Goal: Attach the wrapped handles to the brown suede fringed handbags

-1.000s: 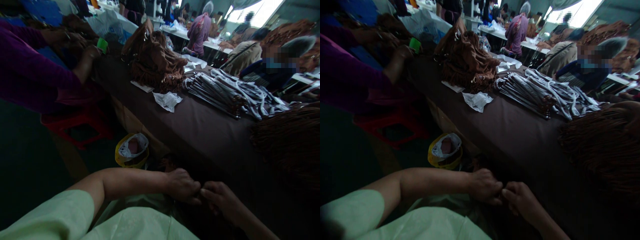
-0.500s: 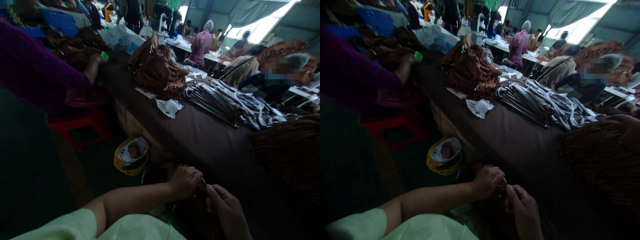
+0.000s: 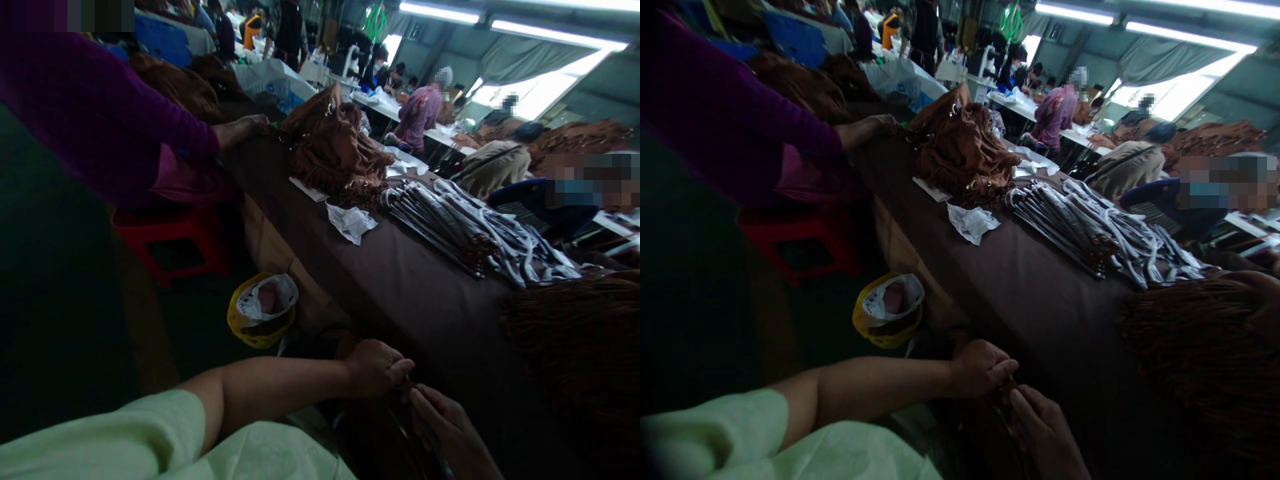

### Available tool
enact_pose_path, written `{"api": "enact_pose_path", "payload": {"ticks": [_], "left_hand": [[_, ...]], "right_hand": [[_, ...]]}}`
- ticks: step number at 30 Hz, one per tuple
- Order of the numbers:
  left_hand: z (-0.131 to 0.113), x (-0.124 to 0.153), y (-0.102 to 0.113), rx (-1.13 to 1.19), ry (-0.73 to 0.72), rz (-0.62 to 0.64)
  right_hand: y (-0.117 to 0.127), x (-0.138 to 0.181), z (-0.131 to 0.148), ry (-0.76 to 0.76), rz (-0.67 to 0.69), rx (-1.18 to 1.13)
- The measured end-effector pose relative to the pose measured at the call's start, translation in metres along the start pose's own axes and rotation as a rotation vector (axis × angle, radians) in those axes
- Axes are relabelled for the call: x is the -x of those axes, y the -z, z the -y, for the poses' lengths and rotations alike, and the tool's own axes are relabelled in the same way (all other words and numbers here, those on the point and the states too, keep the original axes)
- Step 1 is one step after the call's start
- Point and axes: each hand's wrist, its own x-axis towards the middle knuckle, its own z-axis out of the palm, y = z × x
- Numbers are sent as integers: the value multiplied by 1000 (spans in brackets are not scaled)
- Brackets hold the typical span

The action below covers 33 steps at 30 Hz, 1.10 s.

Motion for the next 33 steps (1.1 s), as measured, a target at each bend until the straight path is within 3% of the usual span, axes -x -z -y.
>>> {"api": "enact_pose_path", "payload": {"ticks": [6,8,11,14,17,19,21,24,27,30,33], "left_hand": [[6,3,5,5,-168,110],[11,3,7,-58,-235,128],[18,4,6,-372,-345,97],[21,7,0,-647,-356,63],[20,11,-4,-696,-374,64],[20,13,-2,-654,-437,78],[21,13,2,-588,-517,104],[24,11,7,-531,-578,153],[25,9,8,-595,-509,175],[25,8,7,-666,-397,174],[22,9,5,-632,-354,180]], "right_hand": [[-8,-6,-25,-87,-176,-405],[-11,-11,-29,-93,-138,-419],[-16,-13,-27,-73,-86,-270],[-20,-5,-14,-72,-93,81],[-23,8,4,-32,-144,432],[-20,12,12,37,-161,520],[-15,9,13,87,-40,428],[-10,-4,2,61,136,82],[-17,-11,-7,-27,84,-74],[-31,-3,0,-47,-60,191],[-36,10,14,76,-266,632]]}}
